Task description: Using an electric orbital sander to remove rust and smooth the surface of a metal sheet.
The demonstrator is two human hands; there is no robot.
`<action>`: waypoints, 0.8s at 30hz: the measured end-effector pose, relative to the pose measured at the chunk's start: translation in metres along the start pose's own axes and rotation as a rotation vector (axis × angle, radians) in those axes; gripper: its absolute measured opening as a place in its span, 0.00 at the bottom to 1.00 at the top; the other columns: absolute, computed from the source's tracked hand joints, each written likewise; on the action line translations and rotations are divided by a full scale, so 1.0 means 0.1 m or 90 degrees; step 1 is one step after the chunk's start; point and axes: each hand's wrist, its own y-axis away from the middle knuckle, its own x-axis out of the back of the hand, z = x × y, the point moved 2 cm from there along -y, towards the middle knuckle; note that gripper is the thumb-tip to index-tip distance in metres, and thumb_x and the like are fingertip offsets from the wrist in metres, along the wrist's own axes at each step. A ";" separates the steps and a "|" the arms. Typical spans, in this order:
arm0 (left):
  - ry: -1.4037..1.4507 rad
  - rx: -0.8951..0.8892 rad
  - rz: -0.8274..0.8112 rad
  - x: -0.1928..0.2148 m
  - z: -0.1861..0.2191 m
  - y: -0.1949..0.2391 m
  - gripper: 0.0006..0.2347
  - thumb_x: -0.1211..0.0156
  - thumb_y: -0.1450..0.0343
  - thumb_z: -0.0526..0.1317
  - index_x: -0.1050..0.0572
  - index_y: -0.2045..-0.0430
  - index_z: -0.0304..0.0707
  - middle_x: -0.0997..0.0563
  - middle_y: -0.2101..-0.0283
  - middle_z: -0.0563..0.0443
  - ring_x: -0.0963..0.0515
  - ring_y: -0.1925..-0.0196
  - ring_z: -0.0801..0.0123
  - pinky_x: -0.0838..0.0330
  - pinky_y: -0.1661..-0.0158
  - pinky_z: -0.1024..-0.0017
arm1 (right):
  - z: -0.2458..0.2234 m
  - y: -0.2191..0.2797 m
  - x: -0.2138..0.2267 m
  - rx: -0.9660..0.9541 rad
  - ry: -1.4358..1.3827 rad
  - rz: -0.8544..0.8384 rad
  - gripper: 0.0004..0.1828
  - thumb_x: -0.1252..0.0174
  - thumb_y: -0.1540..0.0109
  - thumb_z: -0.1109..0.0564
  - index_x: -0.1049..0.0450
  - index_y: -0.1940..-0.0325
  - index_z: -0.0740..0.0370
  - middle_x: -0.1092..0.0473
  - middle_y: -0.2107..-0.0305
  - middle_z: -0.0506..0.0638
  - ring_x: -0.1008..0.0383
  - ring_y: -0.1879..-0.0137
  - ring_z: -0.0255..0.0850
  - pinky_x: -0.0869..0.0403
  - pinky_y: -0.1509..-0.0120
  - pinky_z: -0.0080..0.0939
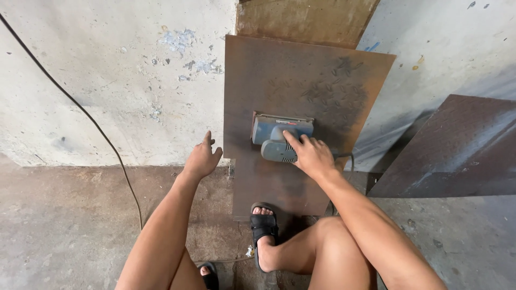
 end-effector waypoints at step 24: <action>-0.035 -0.008 0.001 -0.02 -0.01 0.04 0.32 0.48 0.28 0.44 0.47 0.29 0.22 0.24 0.39 0.32 0.25 0.36 0.43 0.28 0.40 0.46 | 0.05 -0.12 0.34 -0.262 -0.209 0.034 0.46 0.37 0.43 0.40 0.48 0.24 0.38 0.27 0.56 0.57 0.20 0.52 0.60 0.21 0.48 0.62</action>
